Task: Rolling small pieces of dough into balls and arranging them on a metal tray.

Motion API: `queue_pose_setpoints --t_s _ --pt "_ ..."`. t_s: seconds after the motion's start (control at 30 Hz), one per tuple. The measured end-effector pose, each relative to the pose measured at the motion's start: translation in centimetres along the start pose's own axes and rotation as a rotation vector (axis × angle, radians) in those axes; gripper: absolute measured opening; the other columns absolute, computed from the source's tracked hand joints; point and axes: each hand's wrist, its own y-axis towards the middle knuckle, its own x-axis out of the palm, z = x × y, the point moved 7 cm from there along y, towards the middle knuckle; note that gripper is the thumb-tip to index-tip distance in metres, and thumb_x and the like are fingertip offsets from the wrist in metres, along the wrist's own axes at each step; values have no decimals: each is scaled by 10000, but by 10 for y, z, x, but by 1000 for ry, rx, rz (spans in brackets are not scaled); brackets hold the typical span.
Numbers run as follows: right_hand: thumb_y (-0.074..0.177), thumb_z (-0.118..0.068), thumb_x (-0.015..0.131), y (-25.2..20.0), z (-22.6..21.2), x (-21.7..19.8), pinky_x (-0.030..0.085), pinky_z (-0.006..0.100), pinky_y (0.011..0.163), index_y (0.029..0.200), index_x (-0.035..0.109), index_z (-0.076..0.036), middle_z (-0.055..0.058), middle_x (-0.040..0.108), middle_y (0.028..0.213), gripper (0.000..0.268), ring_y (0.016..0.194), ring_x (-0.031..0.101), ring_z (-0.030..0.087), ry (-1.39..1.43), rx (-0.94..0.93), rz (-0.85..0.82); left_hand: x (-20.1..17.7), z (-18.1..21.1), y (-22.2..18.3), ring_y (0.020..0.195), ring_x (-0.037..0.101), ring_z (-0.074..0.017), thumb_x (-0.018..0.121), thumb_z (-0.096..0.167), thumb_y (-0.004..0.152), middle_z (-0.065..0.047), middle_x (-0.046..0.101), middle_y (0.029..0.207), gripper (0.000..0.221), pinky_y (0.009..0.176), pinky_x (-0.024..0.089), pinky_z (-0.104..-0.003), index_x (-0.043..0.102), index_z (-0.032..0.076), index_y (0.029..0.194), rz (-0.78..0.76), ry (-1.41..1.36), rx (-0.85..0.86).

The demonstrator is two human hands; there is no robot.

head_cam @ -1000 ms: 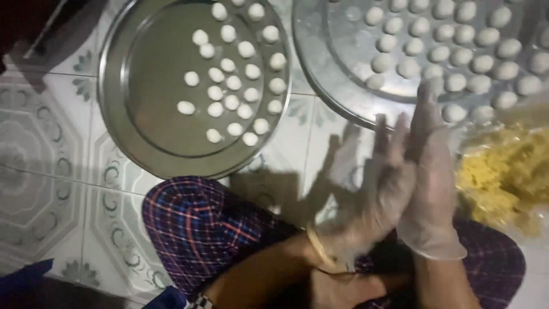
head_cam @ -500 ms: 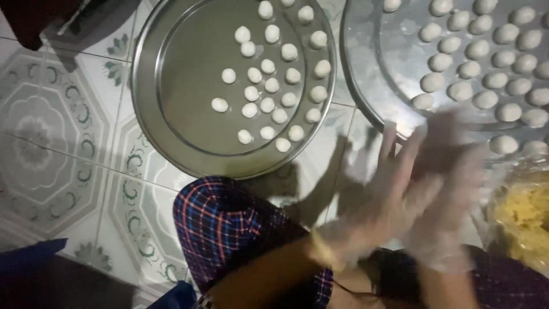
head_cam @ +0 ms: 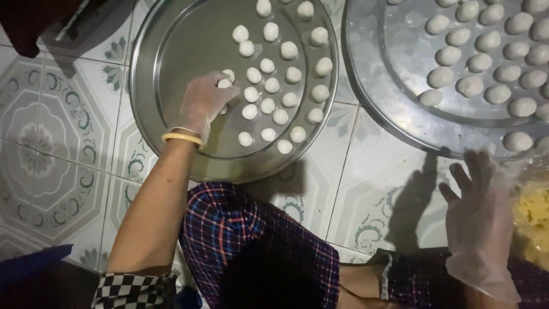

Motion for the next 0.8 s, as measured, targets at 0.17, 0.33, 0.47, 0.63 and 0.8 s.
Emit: queue_pose_setpoints --t_s 0.17,0.33,0.47,0.63,0.8 --pt "1088 -457 390 17 57 -48 357 342 1103 1469 449 -258 -76 464 1500 434 1288 450 114 147 40 -31 -25 19 -17 1108 685 -94 683 253 868 34 727 1253 400 969 524 -243 686 226 1267 15 -21 -191" --pt "753 -498 631 14 36 -25 403 371 1171 1482 407 -163 5 440 1535 833 1371 461 177 96 -191 -270 12 -50 3 1101 638 -248 786 301 727 -56 680 1264 606 969 495 -385 659 169 1305 -68 337 -69" --pt "1093 -339 494 9 25 -7 422 282 1012 1282 580 -151 -46 589 1248 280 1103 534 87 78 69 11 20 -53 -8 1041 666 -262 782 152 778 -109 676 1246 403 964 507 -335 735 116 1176 39 157 164" --pt "1120 -370 487 22 47 -20 401 283 1004 1319 537 -156 -37 542 1303 297 1129 518 91 -27 145 63 14 -52 -32 1128 655 -191 721 -21 803 -57 673 1297 493 974 505 -297 640 88 1277 49 -252 366" --pt "1137 -378 457 13 36 -2 405 282 1080 1315 541 -161 -43 531 1303 292 1146 508 75 -58 183 71 11 -48 -48 1177 656 -191 693 5 831 -90 675 1314 546 1066 498 -299 575 60 1362 -13 -445 340"
